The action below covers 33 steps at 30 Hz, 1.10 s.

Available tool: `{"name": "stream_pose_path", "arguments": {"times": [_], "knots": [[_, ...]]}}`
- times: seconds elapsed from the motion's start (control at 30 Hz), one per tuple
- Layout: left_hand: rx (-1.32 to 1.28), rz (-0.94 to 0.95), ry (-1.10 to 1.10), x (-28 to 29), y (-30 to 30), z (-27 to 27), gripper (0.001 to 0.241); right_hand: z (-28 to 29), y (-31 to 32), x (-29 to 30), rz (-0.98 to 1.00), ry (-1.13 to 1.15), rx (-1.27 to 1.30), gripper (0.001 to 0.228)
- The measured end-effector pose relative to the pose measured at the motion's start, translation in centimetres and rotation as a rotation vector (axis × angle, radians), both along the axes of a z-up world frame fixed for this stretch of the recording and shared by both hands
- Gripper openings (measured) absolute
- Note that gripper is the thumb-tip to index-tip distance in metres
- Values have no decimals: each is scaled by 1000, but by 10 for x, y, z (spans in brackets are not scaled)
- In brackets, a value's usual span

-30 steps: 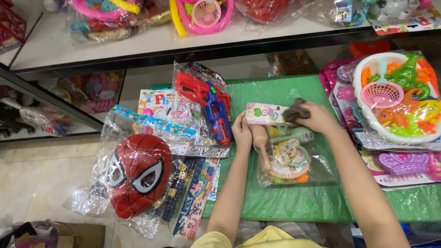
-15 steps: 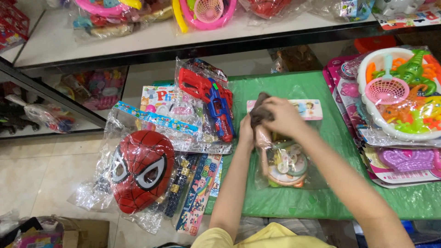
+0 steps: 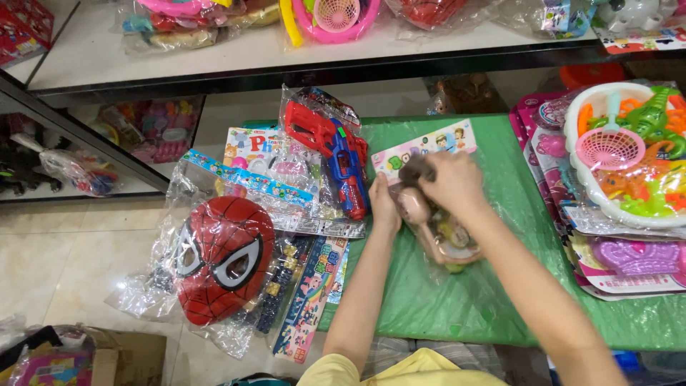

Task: Cleaning various toy products on a store shelf using a cloth.

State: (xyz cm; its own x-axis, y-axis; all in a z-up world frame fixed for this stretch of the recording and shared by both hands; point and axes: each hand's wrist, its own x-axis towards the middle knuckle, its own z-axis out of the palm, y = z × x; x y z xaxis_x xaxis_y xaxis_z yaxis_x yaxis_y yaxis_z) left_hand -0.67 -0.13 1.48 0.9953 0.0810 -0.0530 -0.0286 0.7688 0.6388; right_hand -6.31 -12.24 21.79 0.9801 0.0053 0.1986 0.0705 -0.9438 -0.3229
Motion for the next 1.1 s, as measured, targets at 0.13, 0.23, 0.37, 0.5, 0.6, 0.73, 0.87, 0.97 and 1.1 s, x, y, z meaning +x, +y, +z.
{"name": "stream_pose_path", "arguments": {"times": [0.13,0.23,0.37,0.5,0.6,0.73,0.87,0.97,1.1], "knots": [[24,43,0,1,-5,-1,41,-32,6,3,111,117,-100,40],[-2,-7,52,-2,2,-12,38,-21,21,-12,436,-146,-41,42],[-329,-132,-9,5,7,-41,30,-8,16,-3,422,100,-13,41],[-114,-79,31,-15,8,32,42,-19,-13,13,184,163,-55,39],[-139,-48,-33,-7,1,20,44,-54,-63,30,127,-65,-17,44],[-142,-48,17,-8,-3,6,43,-54,-98,45,-36,106,-105,41],[-146,-52,-25,-8,-6,12,45,-79,-128,64,-198,112,-28,42],[-163,-44,46,-16,-7,21,46,-104,-141,70,-260,81,64,45],[-187,-11,126,-19,-12,18,46,-144,-171,78,-429,44,369,51]]}}
